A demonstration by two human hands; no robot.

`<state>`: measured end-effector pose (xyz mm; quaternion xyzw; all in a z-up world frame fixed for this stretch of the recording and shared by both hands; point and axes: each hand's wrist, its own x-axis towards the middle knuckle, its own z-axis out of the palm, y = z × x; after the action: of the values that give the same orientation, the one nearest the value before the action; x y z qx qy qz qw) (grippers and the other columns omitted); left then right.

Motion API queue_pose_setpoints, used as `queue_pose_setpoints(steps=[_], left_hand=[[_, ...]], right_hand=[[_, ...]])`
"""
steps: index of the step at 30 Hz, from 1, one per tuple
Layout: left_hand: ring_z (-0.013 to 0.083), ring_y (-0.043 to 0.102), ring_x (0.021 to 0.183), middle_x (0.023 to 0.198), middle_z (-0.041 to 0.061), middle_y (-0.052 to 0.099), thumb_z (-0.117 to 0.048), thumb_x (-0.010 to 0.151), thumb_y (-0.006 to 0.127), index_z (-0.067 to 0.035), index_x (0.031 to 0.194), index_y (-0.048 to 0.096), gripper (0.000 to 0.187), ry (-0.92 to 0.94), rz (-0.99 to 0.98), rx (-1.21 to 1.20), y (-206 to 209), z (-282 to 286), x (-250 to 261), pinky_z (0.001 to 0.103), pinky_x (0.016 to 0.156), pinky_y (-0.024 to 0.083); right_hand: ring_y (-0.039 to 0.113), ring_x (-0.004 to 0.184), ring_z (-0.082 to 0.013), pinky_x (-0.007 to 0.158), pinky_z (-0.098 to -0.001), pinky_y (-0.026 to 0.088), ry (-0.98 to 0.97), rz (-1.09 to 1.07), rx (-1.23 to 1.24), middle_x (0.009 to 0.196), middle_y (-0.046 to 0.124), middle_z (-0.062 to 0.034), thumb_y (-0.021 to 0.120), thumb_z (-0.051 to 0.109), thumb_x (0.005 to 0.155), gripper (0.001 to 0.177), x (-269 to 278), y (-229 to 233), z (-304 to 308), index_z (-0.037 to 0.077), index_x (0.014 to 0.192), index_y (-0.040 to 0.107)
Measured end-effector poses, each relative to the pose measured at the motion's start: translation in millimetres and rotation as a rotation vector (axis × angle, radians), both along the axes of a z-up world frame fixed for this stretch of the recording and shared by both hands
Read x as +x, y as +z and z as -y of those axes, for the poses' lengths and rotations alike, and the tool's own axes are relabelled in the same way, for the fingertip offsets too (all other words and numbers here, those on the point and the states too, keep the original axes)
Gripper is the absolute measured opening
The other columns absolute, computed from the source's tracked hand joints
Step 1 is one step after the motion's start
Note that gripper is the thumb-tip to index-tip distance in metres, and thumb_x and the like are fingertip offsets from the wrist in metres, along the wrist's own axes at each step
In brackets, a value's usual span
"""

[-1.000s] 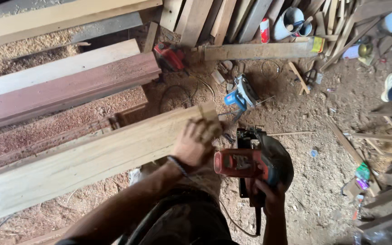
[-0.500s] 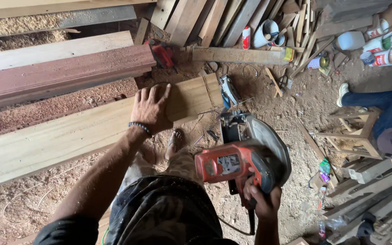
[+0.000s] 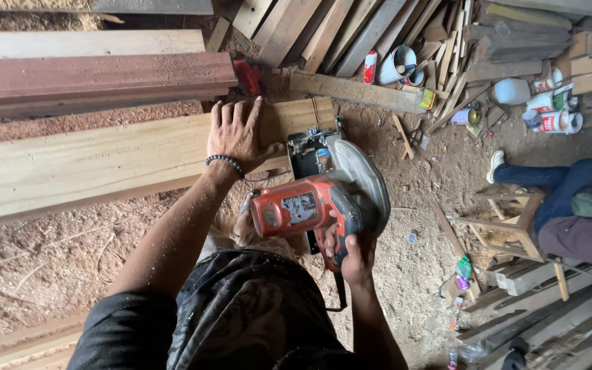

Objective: The person organizes wooden planks, handles power tools including a circular saw and a router, and uses the router to finish the edge of a long wooden board.

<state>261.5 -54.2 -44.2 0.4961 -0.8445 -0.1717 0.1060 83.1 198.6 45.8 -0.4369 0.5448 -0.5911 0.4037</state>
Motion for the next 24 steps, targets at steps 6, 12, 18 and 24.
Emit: queue_pose_setpoints(steps=[6, 12, 18, 24], left_hand=[[0.0317, 0.043, 0.132, 0.135, 0.013, 0.051, -0.084, 0.07, 0.067, -0.017, 0.155, 0.04, 0.112, 0.027, -0.002, -0.037, -9, 2, -3, 0.055, 0.122, 0.015], [0.0311, 0.041, 0.131, 0.133, 0.013, 0.049, -0.079, 0.073, 0.066, -0.017, 0.152, 0.039, 0.104, 0.022, 0.013, -0.034, -14, 5, -5, 0.054, 0.122, 0.016], [0.03, 0.041, 0.131, 0.136, 0.011, 0.048, -0.075, 0.078, 0.066, -0.019, 0.154, 0.038, 0.098, -0.001, 0.056, -0.019, -7, 4, 1, 0.052, 0.122, 0.016], [0.0312, 0.04, 0.131, 0.136, 0.013, 0.049, -0.062, 0.089, 0.06, -0.018, 0.155, 0.039, 0.083, -0.009, 0.042, -0.015, -1, 1, 5, 0.051, 0.122, 0.015]], right_hand=[[0.055, 0.039, -0.0152, 0.031, -0.0249, 0.042, 0.009, -0.07, 0.007, 0.058, 0.053, -0.0106, 0.041, 0.051, 0.103, 0.071, 9, -11, 9, -0.015, 0.121, 0.058], [0.052, 0.038, -0.0143, 0.034, -0.0239, 0.045, 0.015, -0.01, 0.064, 0.056, 0.049, -0.008, 0.033, 0.061, 0.104, 0.075, -5, -30, 3, -0.009, 0.12, 0.055], [0.049, 0.032, -0.0174, 0.03, -0.0257, 0.042, 0.004, -0.038, 0.062, 0.052, 0.048, -0.0106, 0.033, 0.061, 0.101, 0.078, -12, -38, -2, -0.013, 0.113, 0.054], [0.051, 0.034, -0.0166, 0.031, -0.0241, 0.042, 0.016, -0.027, 0.089, 0.053, 0.049, -0.0096, 0.034, 0.062, 0.1, 0.075, -16, -40, -2, -0.01, 0.111, 0.055]])
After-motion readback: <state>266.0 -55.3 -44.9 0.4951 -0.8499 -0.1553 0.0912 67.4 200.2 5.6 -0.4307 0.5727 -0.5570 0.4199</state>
